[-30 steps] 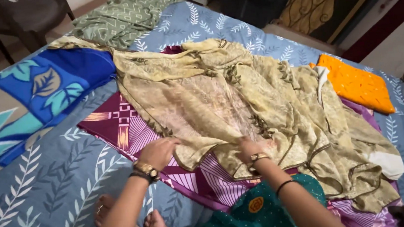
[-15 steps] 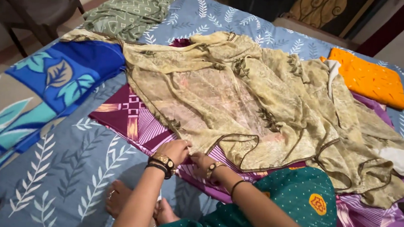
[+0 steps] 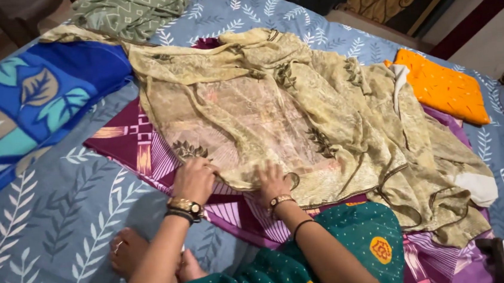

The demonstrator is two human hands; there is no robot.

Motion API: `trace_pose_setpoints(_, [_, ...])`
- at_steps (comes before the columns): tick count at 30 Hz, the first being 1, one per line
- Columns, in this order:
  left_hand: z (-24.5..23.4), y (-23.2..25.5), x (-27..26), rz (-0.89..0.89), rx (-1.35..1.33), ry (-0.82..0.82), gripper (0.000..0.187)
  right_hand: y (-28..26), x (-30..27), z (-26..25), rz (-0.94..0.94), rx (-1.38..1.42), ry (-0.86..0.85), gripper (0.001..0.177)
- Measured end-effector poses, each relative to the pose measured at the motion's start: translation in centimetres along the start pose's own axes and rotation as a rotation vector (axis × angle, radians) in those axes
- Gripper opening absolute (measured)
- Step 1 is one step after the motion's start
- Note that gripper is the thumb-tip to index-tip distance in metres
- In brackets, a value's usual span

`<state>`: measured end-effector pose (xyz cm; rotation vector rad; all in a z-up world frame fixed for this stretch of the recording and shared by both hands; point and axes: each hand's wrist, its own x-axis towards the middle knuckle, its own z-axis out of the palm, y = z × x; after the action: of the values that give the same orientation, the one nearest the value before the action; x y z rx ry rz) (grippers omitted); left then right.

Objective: The recorder irons a patterned garment and then folds it on a bed.

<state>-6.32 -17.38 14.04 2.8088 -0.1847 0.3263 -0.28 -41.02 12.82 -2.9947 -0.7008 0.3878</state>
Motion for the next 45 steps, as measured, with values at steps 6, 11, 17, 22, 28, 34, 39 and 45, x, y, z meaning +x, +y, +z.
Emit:
trace_pose_setpoints(6, [-5.7, 2.3, 0.7, -0.234, -0.064, 0.185, 0.025, 12.0, 4.3, 5.1, 0.364, -0.145, -0.168, 0.078])
trace_pose_setpoints(11, [-1.5, 3.9, 5.1, -0.319, -0.153, -0.037, 0.027, 20.6, 6.4, 3.4, 0.268, 0.064, 0.097, 0.036])
trace_pose_setpoints(17, [5.9, 9.7, 11.4, -0.282, -0.623, -0.041, 0.063, 42.6, 5.2, 6.8, 0.651, 0.158, 0.229, 0.029])
trace_pose_setpoints(22, [19.6, 9.2, 8.9, -0.556, -0.641, -0.590, 0.052, 44.9, -2.6, 1.5, 0.543, 0.234, -0.077, 0.039])
trace_pose_setpoints(28, [22.9, 11.7, 10.8, -1.090, -1.427, -0.543, 0.065, 48.4, -5.2, 1.4, 0.570, 0.093, 0.720, 0.073])
trace_pose_setpoints(34, [30.4, 17.0, 16.7, -0.946, -1.553, -0.305, 0.076, 50.7, 0.7, 6.2, 0.695, 0.059, 0.277, 0.050])
trace_pose_setpoints(39, [29.1, 22.6, 18.0, -0.707, -1.326, -0.136, 0.089, 41.5, 1.7, 2.2, 0.417, 0.500, 0.216, 0.047])
trace_pose_setpoints(45, [21.1, 21.8, 12.5, -0.540, -0.606, 0.494, 0.082, 44.8, 0.0, -3.7, 0.679, 1.047, 0.133, 0.058])
